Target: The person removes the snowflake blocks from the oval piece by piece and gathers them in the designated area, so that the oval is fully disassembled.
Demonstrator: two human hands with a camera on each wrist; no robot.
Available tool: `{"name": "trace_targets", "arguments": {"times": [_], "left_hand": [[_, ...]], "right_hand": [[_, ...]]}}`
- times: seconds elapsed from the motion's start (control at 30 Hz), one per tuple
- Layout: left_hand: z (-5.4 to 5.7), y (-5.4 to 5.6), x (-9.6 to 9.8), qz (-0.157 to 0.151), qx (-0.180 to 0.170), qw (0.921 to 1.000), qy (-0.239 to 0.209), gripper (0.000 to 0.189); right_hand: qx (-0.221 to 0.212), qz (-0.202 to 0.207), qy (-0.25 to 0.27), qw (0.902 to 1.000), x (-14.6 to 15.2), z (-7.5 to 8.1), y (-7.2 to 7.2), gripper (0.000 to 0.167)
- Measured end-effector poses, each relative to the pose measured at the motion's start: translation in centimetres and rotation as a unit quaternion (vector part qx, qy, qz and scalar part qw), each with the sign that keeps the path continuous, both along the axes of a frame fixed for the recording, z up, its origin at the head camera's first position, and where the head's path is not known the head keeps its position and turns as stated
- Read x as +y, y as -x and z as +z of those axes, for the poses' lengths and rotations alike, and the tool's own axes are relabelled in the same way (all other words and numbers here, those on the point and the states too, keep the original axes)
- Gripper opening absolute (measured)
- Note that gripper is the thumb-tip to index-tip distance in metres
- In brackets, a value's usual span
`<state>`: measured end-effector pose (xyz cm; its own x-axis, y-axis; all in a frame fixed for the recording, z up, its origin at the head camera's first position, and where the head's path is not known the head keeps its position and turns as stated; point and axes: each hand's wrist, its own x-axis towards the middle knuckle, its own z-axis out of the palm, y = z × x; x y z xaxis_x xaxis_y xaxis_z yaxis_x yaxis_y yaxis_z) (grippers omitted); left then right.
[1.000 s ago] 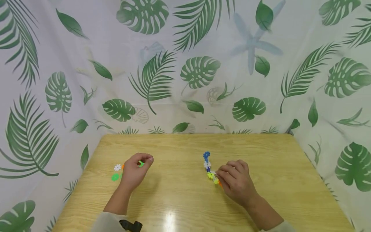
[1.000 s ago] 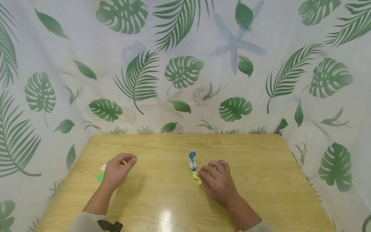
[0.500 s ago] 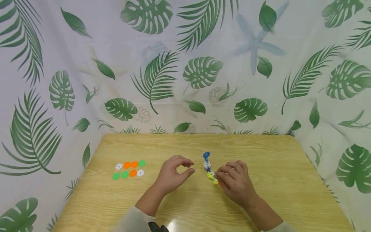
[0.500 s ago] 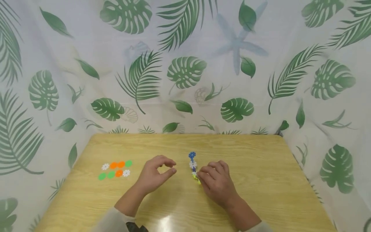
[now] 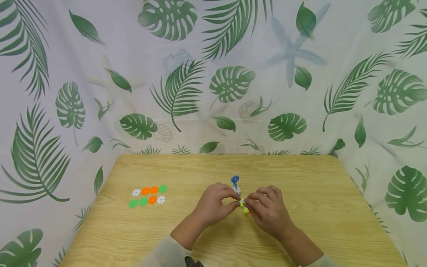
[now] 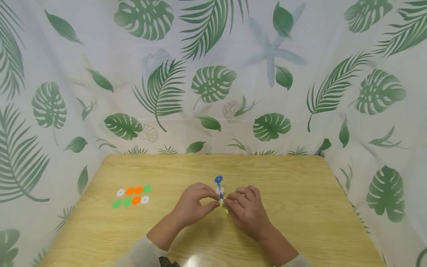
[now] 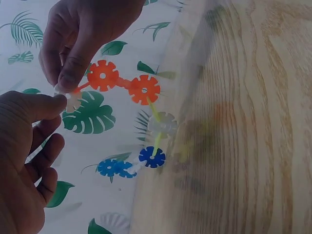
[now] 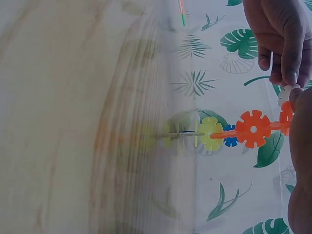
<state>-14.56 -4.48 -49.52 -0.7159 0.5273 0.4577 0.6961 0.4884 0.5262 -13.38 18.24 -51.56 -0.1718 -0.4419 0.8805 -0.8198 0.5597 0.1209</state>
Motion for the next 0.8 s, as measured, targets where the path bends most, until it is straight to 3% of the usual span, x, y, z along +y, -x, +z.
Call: {"name": "trace_targets", "arguments": {"times": [0.23,0.37,0.57,0.8], "left_hand": [[0.4,-0.3,0.3,0.009,-0.005,0.9999,0.003,0.006],[0.5,-0.4,0.3,0.021,0.001,0.9998,0.006,0.005],[0.3,-0.3,0.2,0.034,0.014,0.9992,-0.012,0.004],[0.3,-0.7,0.2,0.029,0.036,0.9985,-0.031,0.006]], "right_hand": [[-0.005,0.007,0.005,1.0,-0.1,-0.1,0.0,0.028],[-0.057,-0.009,0.015,0.9982,0.2,-0.5,-0.3,0.034],[-0.153,-0.044,0.042,0.9864,0.5,-1.7,-1.0,0.057],[-0.174,-0.066,0.063,0.9805,-0.1,-2.5,-1.4,0.051]]}}
